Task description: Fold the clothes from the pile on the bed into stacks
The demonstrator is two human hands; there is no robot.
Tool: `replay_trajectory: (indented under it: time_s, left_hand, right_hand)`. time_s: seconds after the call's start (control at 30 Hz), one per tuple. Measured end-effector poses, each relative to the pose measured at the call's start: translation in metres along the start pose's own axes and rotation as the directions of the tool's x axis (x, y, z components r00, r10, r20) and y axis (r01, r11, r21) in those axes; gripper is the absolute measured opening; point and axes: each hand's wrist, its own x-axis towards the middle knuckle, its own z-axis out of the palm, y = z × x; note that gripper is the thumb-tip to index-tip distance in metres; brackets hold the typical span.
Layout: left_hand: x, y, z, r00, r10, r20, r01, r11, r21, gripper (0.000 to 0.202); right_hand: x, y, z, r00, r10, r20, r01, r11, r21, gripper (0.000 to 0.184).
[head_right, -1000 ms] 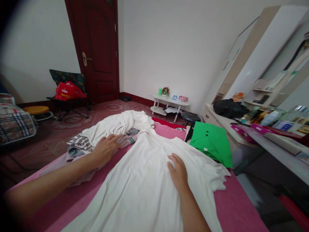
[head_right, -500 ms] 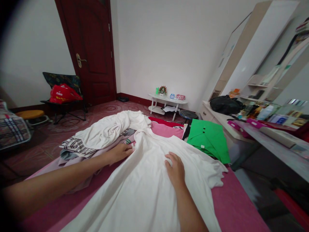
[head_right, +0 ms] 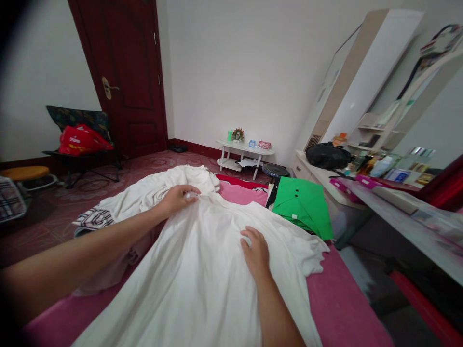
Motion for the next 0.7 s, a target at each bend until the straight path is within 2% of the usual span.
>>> replay_trajectory:
  time_s: [0.07,0.13,0.2,0.27,0.37,0.47,0.57,0.7]
  left_hand:
    - [0.009,-0.005,-0.027,0.999,0.040,-0.035,-0.028,0.956,0.292,0.025]
    - [0.015,-0.010,-0.046,1.000,0.014,-0.015,-0.003,0.824,0.566,0.028]
    - [0.018,-0.011,-0.056,0.999,-0.046,0.024,0.014,0.685,0.729,0.029]
    - [0.022,-0.006,-0.057,0.996,-0.074,0.056,0.002,0.619,0.786,0.027]
    - [0.031,0.010,-0.042,0.996,-0.039,0.076,-0.035,0.624,0.781,0.023]
    - [0.044,0.027,-0.018,0.994,-0.031,0.106,-0.060,0.655,0.754,0.022]
    - [0.055,0.036,0.008,0.988,-0.052,0.146,-0.070,0.690,0.721,0.024]
    - [0.064,0.033,0.033,0.969,-0.135,0.207,-0.042,0.736,0.676,0.028]
  right_hand:
    - [0.000,0.000,0.000,1.000,0.003,0.003,-0.003,1.000,-0.003,0.025]
    - [0.001,-0.001,0.000,1.000,0.008,0.008,-0.008,1.000,-0.014,0.025]
    - [0.000,-0.001,0.000,1.000,0.011,0.011,-0.010,1.000,-0.029,0.025]
    - [0.000,-0.002,0.001,1.000,0.008,0.012,-0.008,0.999,-0.048,0.025]
    - [0.000,-0.004,0.002,1.000,0.006,0.008,-0.005,0.996,-0.084,0.024]
    - [0.007,-0.004,0.002,0.998,0.062,-0.031,-0.066,0.990,-0.127,0.029]
    - [0.027,0.000,0.001,0.981,0.184,-0.068,-0.193,0.969,-0.156,0.047]
    - [0.070,0.014,0.000,0.932,0.350,-0.091,-0.360,0.921,-0.145,0.074]
